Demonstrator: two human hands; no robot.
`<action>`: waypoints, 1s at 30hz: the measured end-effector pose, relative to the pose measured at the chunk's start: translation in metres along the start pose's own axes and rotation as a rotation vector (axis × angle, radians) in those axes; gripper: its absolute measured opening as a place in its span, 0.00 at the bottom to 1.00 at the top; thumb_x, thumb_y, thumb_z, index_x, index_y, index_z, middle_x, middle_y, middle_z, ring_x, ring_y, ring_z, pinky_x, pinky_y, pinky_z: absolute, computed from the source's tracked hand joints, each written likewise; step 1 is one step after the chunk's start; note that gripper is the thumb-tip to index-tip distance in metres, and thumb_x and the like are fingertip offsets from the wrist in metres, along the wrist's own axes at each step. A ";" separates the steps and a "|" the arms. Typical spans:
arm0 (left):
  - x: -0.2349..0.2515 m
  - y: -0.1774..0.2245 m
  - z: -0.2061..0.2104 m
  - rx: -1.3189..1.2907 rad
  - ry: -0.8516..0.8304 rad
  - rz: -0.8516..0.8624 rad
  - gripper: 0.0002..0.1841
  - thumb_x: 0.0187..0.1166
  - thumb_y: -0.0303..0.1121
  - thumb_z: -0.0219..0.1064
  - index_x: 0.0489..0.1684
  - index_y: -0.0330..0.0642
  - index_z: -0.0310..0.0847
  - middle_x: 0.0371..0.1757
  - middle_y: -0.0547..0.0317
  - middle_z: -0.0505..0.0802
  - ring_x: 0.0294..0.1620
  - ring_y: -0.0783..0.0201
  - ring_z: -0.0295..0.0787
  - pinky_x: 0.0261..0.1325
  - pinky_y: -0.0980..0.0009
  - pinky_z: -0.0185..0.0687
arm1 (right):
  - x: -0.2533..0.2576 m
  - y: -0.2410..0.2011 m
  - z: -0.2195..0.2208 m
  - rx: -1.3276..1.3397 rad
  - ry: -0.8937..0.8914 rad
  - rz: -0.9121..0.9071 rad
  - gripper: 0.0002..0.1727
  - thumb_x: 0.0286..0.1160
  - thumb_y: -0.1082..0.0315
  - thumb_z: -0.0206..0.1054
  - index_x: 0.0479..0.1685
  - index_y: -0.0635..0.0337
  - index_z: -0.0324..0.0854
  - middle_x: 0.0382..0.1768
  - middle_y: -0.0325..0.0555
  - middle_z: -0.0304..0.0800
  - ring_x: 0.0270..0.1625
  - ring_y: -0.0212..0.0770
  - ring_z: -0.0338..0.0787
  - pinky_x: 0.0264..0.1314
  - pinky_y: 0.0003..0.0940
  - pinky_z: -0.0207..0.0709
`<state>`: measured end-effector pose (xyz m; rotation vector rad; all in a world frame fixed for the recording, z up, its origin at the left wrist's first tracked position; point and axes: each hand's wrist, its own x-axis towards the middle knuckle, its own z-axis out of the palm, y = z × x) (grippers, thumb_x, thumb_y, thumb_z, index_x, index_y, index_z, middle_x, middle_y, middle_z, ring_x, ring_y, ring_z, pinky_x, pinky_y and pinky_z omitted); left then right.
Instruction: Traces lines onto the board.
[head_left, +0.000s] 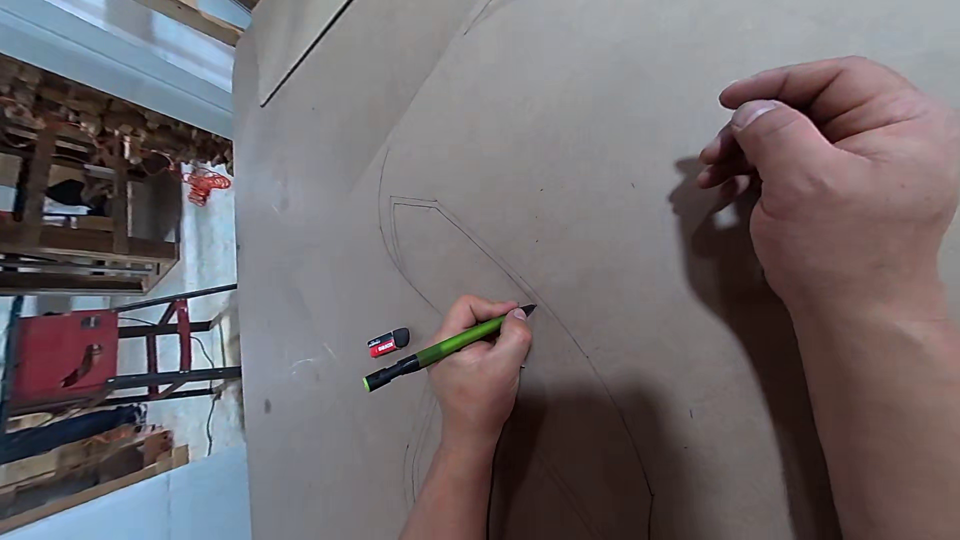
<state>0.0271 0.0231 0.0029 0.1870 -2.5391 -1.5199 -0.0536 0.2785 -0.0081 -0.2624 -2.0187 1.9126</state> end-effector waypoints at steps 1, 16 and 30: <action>0.000 0.000 0.000 0.007 0.000 -0.001 0.01 0.72 0.28 0.71 0.32 0.43 0.87 0.25 0.55 0.93 0.17 0.63 0.87 0.17 0.72 0.83 | 0.000 0.000 0.000 -0.003 -0.003 0.001 0.09 0.85 0.65 0.61 0.52 0.52 0.86 0.34 0.30 0.93 0.34 0.29 0.94 0.37 0.27 0.92; -0.001 -0.001 -0.001 -0.005 -0.033 0.053 0.01 0.72 0.27 0.70 0.32 0.43 0.86 0.26 0.56 0.93 0.17 0.64 0.87 0.16 0.73 0.83 | 0.002 0.003 0.000 -0.021 -0.008 0.005 0.09 0.87 0.64 0.60 0.52 0.52 0.85 0.33 0.29 0.93 0.33 0.29 0.94 0.36 0.26 0.91; -0.001 -0.001 -0.002 0.002 -0.054 0.068 0.01 0.73 0.26 0.70 0.35 0.43 0.86 0.25 0.58 0.92 0.16 0.66 0.86 0.16 0.73 0.83 | 0.002 0.002 0.000 -0.036 -0.017 0.015 0.09 0.87 0.63 0.60 0.51 0.51 0.86 0.33 0.28 0.93 0.33 0.28 0.93 0.35 0.25 0.91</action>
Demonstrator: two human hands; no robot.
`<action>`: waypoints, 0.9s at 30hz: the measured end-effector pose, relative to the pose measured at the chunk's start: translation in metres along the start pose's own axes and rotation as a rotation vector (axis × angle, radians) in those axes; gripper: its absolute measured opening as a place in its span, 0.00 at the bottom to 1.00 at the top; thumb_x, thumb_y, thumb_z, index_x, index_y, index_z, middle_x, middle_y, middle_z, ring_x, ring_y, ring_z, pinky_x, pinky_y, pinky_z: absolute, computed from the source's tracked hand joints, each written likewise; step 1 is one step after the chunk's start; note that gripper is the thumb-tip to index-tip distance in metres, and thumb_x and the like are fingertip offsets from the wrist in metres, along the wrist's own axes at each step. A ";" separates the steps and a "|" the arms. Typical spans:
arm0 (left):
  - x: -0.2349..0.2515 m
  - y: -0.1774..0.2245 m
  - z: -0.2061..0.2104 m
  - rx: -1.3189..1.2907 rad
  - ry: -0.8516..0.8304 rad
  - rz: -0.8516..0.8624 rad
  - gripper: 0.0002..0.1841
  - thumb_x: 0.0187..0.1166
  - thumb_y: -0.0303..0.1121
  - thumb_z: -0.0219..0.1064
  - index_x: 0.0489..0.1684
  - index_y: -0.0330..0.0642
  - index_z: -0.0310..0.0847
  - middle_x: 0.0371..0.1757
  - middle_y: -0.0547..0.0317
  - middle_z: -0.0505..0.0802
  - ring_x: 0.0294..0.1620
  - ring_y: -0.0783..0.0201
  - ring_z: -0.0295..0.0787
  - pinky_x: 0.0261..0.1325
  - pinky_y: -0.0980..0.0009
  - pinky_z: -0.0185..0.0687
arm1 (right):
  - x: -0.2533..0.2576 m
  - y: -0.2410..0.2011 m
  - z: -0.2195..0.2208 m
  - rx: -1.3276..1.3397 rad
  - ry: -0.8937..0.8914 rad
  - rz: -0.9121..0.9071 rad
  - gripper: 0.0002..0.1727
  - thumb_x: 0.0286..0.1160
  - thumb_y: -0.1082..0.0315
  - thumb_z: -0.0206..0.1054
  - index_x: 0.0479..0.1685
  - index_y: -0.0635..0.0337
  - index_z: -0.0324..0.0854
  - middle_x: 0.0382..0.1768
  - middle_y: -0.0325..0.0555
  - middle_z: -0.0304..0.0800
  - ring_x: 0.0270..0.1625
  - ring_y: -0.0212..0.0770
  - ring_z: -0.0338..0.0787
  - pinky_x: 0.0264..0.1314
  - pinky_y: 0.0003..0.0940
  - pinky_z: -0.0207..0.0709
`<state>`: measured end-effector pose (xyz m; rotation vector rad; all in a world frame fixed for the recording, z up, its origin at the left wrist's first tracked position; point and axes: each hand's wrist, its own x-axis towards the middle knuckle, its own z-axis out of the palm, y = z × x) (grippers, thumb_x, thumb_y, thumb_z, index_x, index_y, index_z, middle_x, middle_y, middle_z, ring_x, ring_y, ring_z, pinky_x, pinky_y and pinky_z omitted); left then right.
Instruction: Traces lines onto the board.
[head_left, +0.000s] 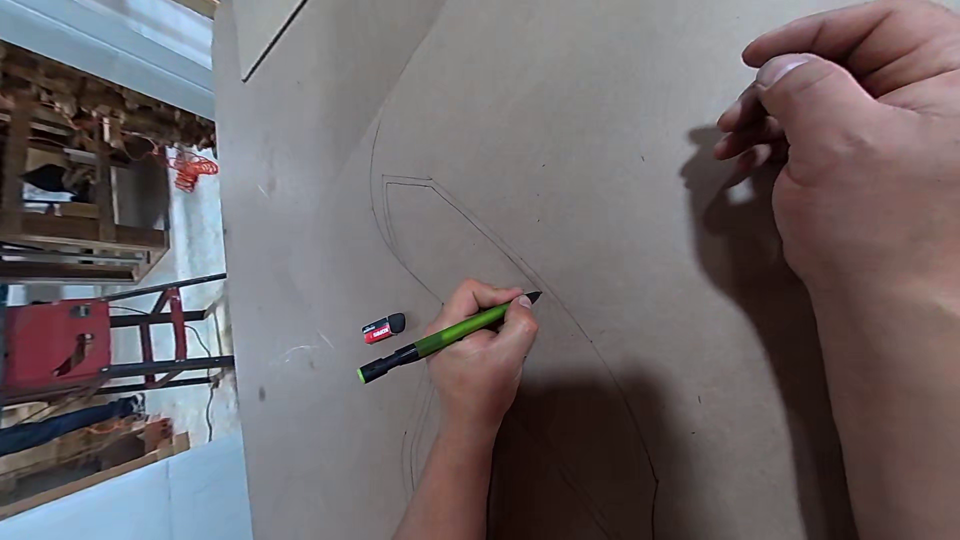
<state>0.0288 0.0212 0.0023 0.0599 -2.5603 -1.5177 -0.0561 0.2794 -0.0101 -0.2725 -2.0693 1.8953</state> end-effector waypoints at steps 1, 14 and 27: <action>0.000 0.000 0.000 -0.002 -0.002 0.001 0.01 0.73 0.26 0.70 0.35 0.42 0.86 0.25 0.57 0.92 0.16 0.66 0.86 0.15 0.74 0.82 | 0.000 0.001 0.000 0.001 -0.001 -0.006 0.10 0.87 0.63 0.60 0.51 0.51 0.86 0.34 0.29 0.93 0.34 0.28 0.93 0.36 0.25 0.91; -0.003 0.001 0.000 0.014 -0.011 0.021 0.01 0.72 0.27 0.70 0.33 0.43 0.86 0.25 0.58 0.92 0.16 0.66 0.86 0.15 0.73 0.82 | 0.000 -0.001 0.000 0.003 -0.003 0.002 0.11 0.87 0.64 0.58 0.51 0.52 0.86 0.33 0.29 0.92 0.33 0.28 0.93 0.35 0.25 0.90; -0.004 0.001 -0.001 -0.088 -0.015 -0.040 0.01 0.75 0.25 0.70 0.37 0.38 0.86 0.26 0.50 0.92 0.17 0.62 0.86 0.17 0.72 0.84 | 0.003 0.009 0.000 0.017 0.001 -0.013 0.10 0.87 0.60 0.59 0.51 0.49 0.86 0.33 0.27 0.92 0.32 0.26 0.92 0.31 0.24 0.89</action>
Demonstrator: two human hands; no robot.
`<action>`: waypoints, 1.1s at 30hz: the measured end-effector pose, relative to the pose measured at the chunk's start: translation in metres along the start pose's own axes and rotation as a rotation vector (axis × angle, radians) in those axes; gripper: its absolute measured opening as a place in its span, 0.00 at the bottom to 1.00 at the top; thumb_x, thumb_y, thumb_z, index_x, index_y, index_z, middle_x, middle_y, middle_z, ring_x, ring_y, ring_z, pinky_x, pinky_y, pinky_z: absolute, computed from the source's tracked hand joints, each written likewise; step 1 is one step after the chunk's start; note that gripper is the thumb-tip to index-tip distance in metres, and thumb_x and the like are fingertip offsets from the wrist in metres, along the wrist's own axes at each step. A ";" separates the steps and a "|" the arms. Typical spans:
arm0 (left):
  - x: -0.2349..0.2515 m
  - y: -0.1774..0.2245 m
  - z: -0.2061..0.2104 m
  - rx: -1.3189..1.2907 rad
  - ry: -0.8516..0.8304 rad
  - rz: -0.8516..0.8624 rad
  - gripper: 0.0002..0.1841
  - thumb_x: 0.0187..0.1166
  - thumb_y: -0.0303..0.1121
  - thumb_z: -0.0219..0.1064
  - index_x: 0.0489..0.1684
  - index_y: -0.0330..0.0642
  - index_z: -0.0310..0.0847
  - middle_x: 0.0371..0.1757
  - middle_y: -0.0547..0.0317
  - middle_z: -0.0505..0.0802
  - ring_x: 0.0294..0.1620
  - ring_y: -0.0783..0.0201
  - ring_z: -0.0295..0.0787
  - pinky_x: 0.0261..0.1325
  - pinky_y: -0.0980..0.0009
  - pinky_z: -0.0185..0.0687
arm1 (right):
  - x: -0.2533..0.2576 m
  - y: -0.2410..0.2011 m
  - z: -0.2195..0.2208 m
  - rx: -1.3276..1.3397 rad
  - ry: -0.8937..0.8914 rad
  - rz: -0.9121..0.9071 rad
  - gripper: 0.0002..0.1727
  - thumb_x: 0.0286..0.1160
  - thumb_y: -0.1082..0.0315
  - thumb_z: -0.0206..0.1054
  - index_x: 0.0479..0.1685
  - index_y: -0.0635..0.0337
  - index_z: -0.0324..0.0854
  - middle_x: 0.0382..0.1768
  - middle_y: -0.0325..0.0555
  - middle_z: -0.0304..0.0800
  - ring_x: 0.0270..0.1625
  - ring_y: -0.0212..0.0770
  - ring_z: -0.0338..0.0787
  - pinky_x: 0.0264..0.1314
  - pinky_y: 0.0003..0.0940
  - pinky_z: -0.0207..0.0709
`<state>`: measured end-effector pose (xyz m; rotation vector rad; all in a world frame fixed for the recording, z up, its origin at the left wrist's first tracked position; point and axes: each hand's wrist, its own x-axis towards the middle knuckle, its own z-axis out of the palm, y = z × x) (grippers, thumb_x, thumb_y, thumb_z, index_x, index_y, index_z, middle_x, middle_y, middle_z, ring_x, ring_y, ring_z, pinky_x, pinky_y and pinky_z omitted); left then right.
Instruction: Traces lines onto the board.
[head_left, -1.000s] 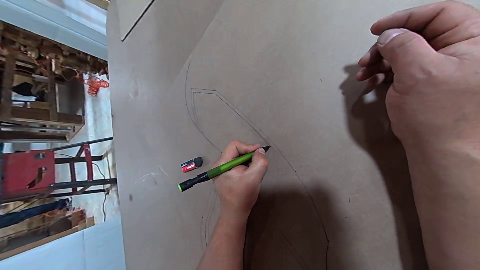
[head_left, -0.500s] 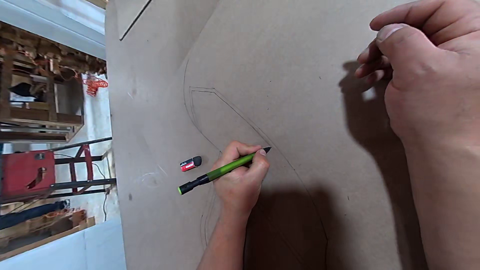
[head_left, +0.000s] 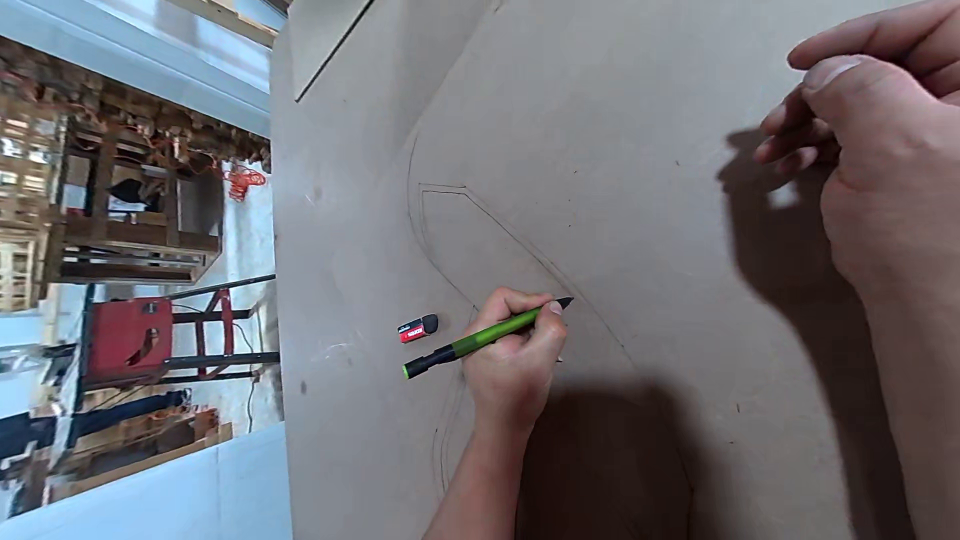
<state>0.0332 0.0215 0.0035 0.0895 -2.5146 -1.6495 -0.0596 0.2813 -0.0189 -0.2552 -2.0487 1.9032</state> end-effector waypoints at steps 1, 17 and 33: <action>0.000 0.000 0.001 0.013 0.013 -0.004 0.01 0.75 0.25 0.70 0.36 0.39 0.86 0.26 0.51 0.92 0.17 0.63 0.86 0.17 0.72 0.83 | 0.000 0.000 0.000 -0.004 -0.002 -0.002 0.10 0.87 0.60 0.59 0.52 0.49 0.86 0.33 0.27 0.92 0.32 0.26 0.92 0.32 0.24 0.89; -0.002 0.000 0.000 0.086 -0.027 0.042 0.01 0.73 0.26 0.70 0.34 0.41 0.87 0.24 0.57 0.92 0.16 0.65 0.86 0.15 0.72 0.84 | 0.001 -0.002 -0.001 -0.022 -0.017 0.003 0.10 0.87 0.60 0.59 0.49 0.49 0.87 0.32 0.25 0.91 0.33 0.25 0.92 0.37 0.24 0.90; -0.006 0.002 0.001 0.083 -0.036 0.041 0.01 0.72 0.26 0.70 0.34 0.42 0.86 0.24 0.57 0.92 0.16 0.65 0.86 0.15 0.72 0.83 | 0.001 -0.005 0.000 -0.013 -0.012 -0.002 0.11 0.87 0.61 0.58 0.49 0.49 0.87 0.32 0.26 0.91 0.33 0.26 0.92 0.35 0.22 0.88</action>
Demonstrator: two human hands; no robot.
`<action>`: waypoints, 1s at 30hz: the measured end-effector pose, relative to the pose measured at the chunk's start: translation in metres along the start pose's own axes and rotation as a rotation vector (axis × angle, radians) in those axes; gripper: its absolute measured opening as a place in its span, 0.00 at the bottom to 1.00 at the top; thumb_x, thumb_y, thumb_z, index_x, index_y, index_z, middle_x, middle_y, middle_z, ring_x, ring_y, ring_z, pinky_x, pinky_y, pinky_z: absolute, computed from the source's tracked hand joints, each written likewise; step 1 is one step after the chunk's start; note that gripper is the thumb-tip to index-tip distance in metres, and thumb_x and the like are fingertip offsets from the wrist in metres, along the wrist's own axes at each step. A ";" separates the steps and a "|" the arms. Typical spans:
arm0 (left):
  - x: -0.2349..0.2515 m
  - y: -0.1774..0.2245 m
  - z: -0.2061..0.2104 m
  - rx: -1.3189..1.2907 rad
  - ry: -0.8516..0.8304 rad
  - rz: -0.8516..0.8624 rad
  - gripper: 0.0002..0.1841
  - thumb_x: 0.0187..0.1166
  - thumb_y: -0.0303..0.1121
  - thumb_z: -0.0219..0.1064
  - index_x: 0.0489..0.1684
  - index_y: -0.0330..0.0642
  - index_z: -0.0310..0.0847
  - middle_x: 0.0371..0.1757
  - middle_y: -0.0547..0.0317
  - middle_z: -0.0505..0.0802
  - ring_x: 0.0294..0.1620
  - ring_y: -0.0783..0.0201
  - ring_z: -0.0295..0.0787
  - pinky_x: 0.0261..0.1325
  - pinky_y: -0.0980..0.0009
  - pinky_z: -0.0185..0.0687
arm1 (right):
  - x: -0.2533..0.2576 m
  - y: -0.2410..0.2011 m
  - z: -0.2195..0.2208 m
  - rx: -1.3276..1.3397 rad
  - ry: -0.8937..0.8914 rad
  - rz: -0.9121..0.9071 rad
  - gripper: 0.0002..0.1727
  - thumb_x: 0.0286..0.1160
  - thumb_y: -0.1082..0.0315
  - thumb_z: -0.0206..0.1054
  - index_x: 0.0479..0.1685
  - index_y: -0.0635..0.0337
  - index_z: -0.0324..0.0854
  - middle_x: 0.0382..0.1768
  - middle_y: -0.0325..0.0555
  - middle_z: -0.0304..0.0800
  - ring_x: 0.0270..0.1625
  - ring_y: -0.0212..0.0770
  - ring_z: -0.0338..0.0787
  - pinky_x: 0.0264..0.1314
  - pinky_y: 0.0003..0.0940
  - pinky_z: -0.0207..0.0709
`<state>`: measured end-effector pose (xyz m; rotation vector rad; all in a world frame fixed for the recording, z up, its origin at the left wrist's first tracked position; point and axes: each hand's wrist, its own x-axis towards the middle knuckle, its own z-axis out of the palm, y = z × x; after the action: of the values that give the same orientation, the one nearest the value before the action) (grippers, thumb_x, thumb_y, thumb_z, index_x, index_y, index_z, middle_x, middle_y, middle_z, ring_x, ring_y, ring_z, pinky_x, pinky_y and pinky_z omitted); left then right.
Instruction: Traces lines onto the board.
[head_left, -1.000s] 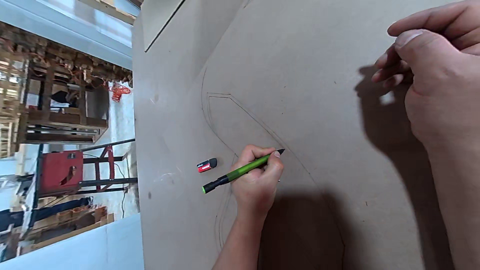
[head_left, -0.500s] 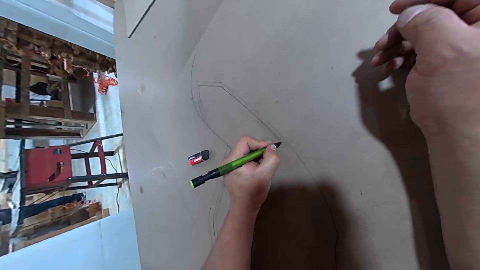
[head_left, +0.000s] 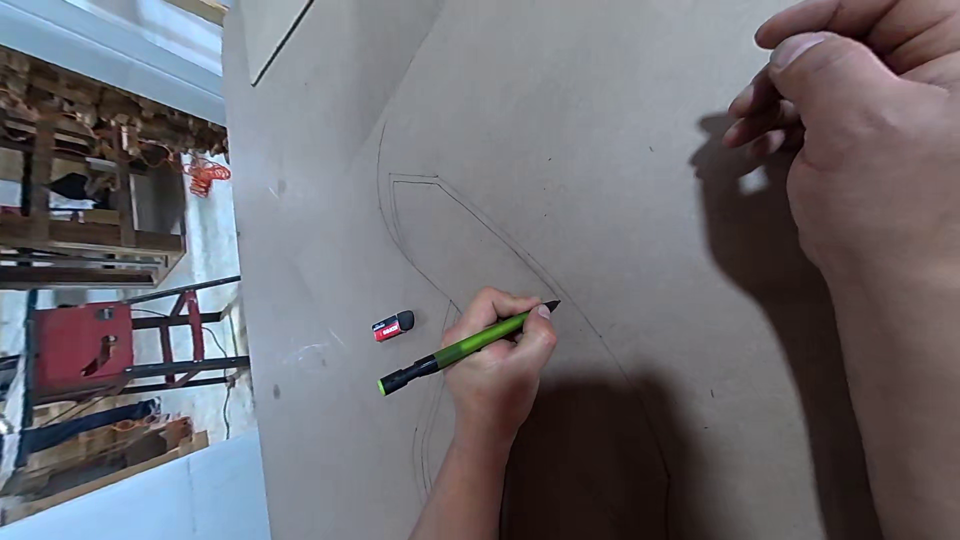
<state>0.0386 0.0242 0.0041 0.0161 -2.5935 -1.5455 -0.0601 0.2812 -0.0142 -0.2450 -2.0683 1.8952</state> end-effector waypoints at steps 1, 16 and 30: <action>-0.001 0.000 0.000 -0.002 -0.001 -0.003 0.01 0.72 0.26 0.70 0.34 0.42 0.86 0.24 0.56 0.92 0.16 0.64 0.86 0.15 0.72 0.83 | 0.000 0.000 0.000 -0.002 -0.001 -0.002 0.11 0.87 0.61 0.58 0.49 0.50 0.87 0.32 0.26 0.91 0.32 0.26 0.92 0.34 0.22 0.88; -0.009 0.002 0.003 -0.005 -0.001 -0.011 0.01 0.70 0.25 0.71 0.33 0.42 0.86 0.24 0.56 0.92 0.15 0.64 0.86 0.14 0.72 0.83 | 0.000 0.000 0.002 0.009 0.026 0.011 0.12 0.87 0.61 0.59 0.41 0.49 0.89 0.29 0.27 0.92 0.32 0.27 0.92 0.35 0.25 0.89; -0.015 0.004 0.003 -0.006 -0.017 -0.012 0.01 0.69 0.25 0.71 0.32 0.42 0.87 0.25 0.56 0.93 0.16 0.64 0.86 0.14 0.72 0.83 | 0.000 0.001 0.002 -0.020 0.032 0.013 0.14 0.87 0.60 0.60 0.34 0.47 0.88 0.29 0.27 0.92 0.32 0.27 0.93 0.38 0.27 0.90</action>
<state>0.0536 0.0304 0.0049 0.0186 -2.6070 -1.5639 -0.0604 0.2796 -0.0155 -0.2923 -2.0700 1.8667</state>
